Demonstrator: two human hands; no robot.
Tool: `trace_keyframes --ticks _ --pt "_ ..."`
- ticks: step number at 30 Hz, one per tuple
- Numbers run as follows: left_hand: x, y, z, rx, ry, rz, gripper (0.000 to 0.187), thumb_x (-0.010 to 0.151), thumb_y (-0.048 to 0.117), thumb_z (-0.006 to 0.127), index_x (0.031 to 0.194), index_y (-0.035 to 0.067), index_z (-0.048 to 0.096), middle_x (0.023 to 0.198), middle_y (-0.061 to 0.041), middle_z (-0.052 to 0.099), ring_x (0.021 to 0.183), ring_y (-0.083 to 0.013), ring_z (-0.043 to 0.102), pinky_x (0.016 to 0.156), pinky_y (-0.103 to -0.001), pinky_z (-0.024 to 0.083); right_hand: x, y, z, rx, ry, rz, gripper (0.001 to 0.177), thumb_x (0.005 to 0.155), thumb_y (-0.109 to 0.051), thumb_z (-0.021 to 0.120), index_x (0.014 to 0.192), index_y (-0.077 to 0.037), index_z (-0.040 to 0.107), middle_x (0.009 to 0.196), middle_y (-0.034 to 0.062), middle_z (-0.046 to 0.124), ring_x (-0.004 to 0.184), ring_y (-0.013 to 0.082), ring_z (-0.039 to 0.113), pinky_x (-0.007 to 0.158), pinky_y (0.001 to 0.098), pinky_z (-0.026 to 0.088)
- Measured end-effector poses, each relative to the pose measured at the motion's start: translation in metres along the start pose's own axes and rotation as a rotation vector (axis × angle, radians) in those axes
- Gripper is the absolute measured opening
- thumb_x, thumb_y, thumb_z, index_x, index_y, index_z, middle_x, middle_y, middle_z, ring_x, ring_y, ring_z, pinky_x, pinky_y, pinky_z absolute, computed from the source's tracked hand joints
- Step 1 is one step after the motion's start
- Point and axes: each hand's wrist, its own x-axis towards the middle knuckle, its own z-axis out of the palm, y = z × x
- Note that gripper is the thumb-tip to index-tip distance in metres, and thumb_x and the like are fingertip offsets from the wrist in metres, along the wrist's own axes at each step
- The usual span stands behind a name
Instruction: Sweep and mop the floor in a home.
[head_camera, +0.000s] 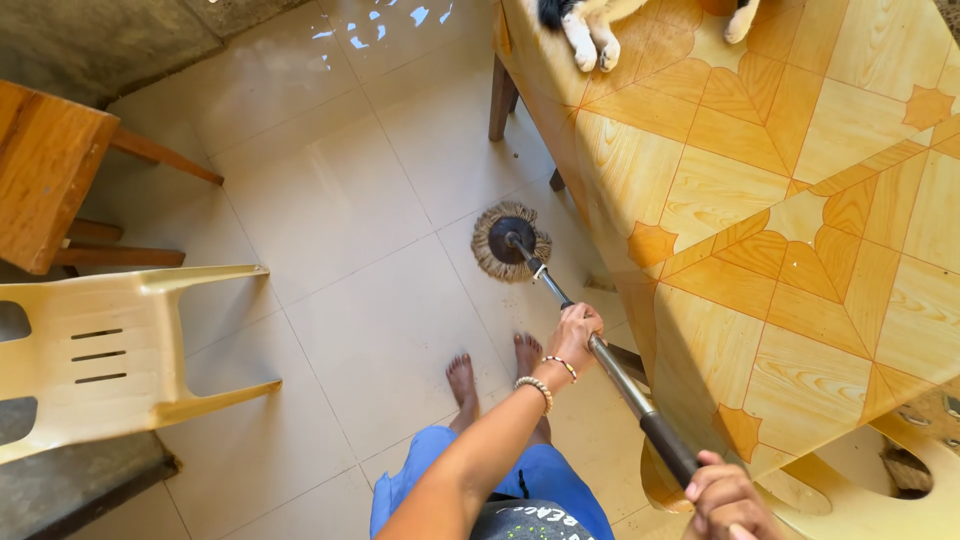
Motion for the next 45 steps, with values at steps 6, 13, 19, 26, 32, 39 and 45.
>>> trace_keyframes --ticks 6,13,19,26,32,39,45 --pt "0.025 -0.040 0.012 0.150 -0.127 0.075 0.018 0.071 -0.001 0.073 0.083 0.012 0.068 0.110 -0.006 0.059 0.114 -0.0300 0.057 0.087 -0.042 0.055 -0.048 0.044 -0.002 -0.167 0.039 -0.013 0.032 0.095 -0.018 0.061 0.067 -0.014 0.047 0.071 0.0049 0.057 0.085 0.0237 0.065 0.110 0.0514 0.048" --pt "0.046 0.003 -0.022 0.159 -0.177 0.122 0.020 0.068 0.001 0.078 0.079 0.009 0.063 0.103 -0.008 0.053 0.106 -0.0301 0.057 0.076 -0.044 0.054 -0.051 0.052 -0.034 -0.176 -0.083 -0.061 0.028 0.083 0.000 0.072 0.076 -0.013 0.048 0.085 0.0042 0.058 0.100 0.0221 0.067 0.115 0.0528 0.050" --pt "0.057 0.033 -0.037 0.138 -0.106 0.261 0.023 0.065 0.002 0.080 0.078 0.009 0.061 0.100 -0.009 0.052 0.100 -0.0304 0.056 0.076 -0.043 0.054 -0.096 0.095 -0.138 0.118 -0.067 0.156 0.018 0.093 0.002 0.063 0.079 -0.007 0.058 0.090 0.0121 0.064 0.092 0.0216 0.071 0.128 0.0605 0.037" --pt "0.118 0.028 -0.044 0.219 -0.115 0.302 0.021 0.069 0.003 0.080 0.071 0.007 0.060 0.097 -0.010 0.052 0.093 -0.0304 0.056 0.070 -0.044 0.053 0.040 0.037 0.026 0.079 0.093 -0.196 0.025 0.096 -0.001 0.067 0.078 -0.011 0.053 0.088 0.0034 0.064 0.099 0.0192 0.070 0.119 0.0594 0.043" --pt "0.181 -0.050 -0.036 0.323 -0.068 0.177 0.032 0.065 0.004 0.079 0.093 0.016 0.070 0.110 -0.008 0.058 0.111 -0.0311 0.059 0.092 -0.040 0.055 0.145 -0.009 0.163 0.070 0.258 0.085 0.028 0.089 -0.016 0.040 0.074 0.005 0.052 0.087 0.0190 0.055 0.098 0.0280 0.057 0.120 0.0551 0.042" --pt "0.210 -0.051 -0.035 0.337 -0.153 0.058 0.032 0.074 0.015 0.081 0.103 0.021 0.068 0.123 -0.002 0.058 0.126 -0.0273 0.053 0.099 -0.042 0.051 0.188 0.028 0.147 0.168 0.218 0.145 0.033 0.095 -0.015 0.039 0.064 -0.003 0.039 0.067 0.0118 0.044 0.078 0.0258 0.050 0.112 0.0473 0.043" --pt "0.212 -0.017 -0.029 0.305 -0.147 -0.104 0.037 0.077 0.014 0.079 0.111 0.023 0.069 0.125 -0.005 0.054 0.128 -0.0284 0.050 0.100 -0.042 0.050 0.229 0.010 0.126 0.199 0.191 0.155 0.035 0.096 -0.015 0.038 0.062 -0.006 0.034 0.064 0.0104 0.040 0.069 0.0247 0.044 0.101 0.0473 0.045"
